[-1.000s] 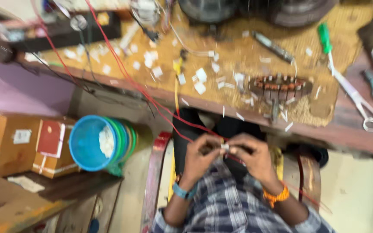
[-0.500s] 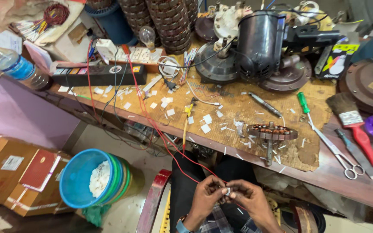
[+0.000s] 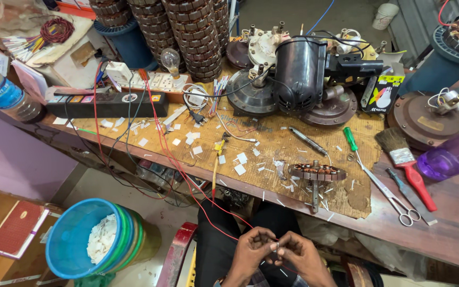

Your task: The person works on a circular electrical component, likely a motor stator, using a screwdriver to adjust internal parts and scissors to cut small white pieces. They repeatedly insert the white pieces into slots on the component and make adjustments with the screwdriver.

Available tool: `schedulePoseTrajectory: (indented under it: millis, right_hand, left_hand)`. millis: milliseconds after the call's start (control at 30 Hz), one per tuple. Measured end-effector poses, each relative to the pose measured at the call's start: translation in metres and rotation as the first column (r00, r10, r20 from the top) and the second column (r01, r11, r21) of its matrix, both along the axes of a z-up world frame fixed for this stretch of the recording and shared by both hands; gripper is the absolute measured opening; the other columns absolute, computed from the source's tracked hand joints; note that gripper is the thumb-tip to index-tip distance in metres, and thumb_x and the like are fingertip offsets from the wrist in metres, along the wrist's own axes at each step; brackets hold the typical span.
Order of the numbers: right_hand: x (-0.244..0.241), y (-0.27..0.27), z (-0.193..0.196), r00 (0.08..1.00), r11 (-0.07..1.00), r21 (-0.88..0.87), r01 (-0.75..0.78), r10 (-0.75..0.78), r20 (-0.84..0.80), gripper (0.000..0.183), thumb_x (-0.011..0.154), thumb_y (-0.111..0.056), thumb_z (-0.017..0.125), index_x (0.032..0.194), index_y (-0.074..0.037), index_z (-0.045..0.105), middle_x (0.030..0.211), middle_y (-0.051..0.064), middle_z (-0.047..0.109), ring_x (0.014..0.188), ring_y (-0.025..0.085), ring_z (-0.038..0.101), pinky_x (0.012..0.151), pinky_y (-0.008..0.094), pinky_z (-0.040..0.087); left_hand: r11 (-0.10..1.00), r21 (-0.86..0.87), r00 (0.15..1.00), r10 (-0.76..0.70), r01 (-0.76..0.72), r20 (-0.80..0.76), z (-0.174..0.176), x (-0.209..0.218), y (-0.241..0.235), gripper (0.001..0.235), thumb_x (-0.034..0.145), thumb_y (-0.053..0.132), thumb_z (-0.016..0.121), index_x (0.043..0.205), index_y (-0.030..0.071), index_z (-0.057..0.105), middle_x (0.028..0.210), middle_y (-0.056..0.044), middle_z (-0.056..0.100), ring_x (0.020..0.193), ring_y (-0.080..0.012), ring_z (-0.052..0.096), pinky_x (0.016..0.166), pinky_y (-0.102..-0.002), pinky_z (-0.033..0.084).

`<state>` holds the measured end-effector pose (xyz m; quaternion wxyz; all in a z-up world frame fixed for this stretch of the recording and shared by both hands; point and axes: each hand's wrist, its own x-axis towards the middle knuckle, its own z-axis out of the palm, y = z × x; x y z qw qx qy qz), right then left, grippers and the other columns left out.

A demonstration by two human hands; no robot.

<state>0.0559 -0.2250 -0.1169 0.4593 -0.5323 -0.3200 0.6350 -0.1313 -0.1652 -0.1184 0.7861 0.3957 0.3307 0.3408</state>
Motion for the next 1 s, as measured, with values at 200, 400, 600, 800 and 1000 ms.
schedulePoseTrajectory:
  millis: [200, 400, 600, 800, 1000]
  right_hand:
    - [-0.014, -0.001, -0.002, 0.923, 0.964, 0.262, 0.051, -0.145, 0.355, 0.007, 0.087, 0.003, 0.068, 0.092, 0.002, 0.062, 0.086, 0.007, 0.069, 0.079, 0.01, 0.066, 0.073, 0.028, 0.056]
    - [-0.026, 0.002, 0.015, 0.951, 0.975, 0.197, 0.102, -0.154, 0.268, 0.005, 0.088, 0.0, 0.069, 0.091, 0.001, 0.065, 0.083, 0.007, 0.071, 0.078, 0.012, 0.067, 0.07, 0.029, 0.056]
    - [0.025, -0.012, 0.067, 0.701, 0.899, 0.435, -0.048, -0.28, 0.656, 0.002, 0.085, -0.003, 0.072, 0.086, -0.005, 0.071, 0.087, 0.003, 0.077, 0.081, 0.011, 0.075, 0.076, 0.028, 0.059]
    - [0.155, -0.048, 0.101, 0.327, 0.788, 0.553, 0.271, -0.616, 0.717, 0.007, 0.107, 0.008, 0.061, 0.105, 0.004, 0.066, 0.098, 0.012, 0.07, 0.089, 0.016, 0.068, 0.081, 0.03, 0.055]
    - [0.196, -0.046, 0.109, 0.012, 0.893, 0.423, 0.153, -0.43, 0.903, 0.013, 0.1, -0.002, 0.074, 0.11, 0.001, 0.066, 0.104, 0.018, 0.067, 0.093, 0.031, 0.068, 0.086, 0.04, 0.054]
  left_hand:
    - [0.991, 0.132, 1.0, 0.009, -0.012, 0.024, -0.008, 0.004, 0.0, 0.016, 0.09, 0.002, 0.076, 0.103, -0.004, 0.068, 0.09, -0.007, 0.07, 0.073, -0.0105, 0.067, 0.063, -0.024, 0.057]
    - [0.976, 0.218, 0.996, 0.009, 0.012, -0.094, 0.015, 0.0, -0.004, 0.011, 0.094, 0.006, 0.068, 0.103, -0.001, 0.067, 0.093, -0.006, 0.069, 0.08, -0.0113, 0.068, 0.067, -0.026, 0.063]
    - [0.667, 0.743, 0.976, 0.124, 0.052, -0.18, 0.065, -0.005, 0.011, 0.01, 0.093, 0.001, 0.068, 0.103, -0.003, 0.066, 0.105, -0.015, 0.066, 0.097, -0.0237, 0.065, 0.083, -0.033, 0.053]
    - [0.833, 0.553, 0.95, 0.189, -0.021, -0.249, 0.052, -0.005, 0.001, 0.007, 0.099, 0.002, 0.061, 0.102, -0.001, 0.067, 0.088, -0.007, 0.067, 0.076, -0.0156, 0.065, 0.076, -0.03, 0.061]
    - [0.967, 0.233, 0.982, 0.139, -0.106, -0.127, 0.025, 0.004, 0.004, 0.02, 0.108, 0.018, 0.054, 0.124, 0.005, 0.052, 0.1, -0.014, 0.073, 0.102, -0.0189, 0.07, 0.082, -0.032, 0.058]
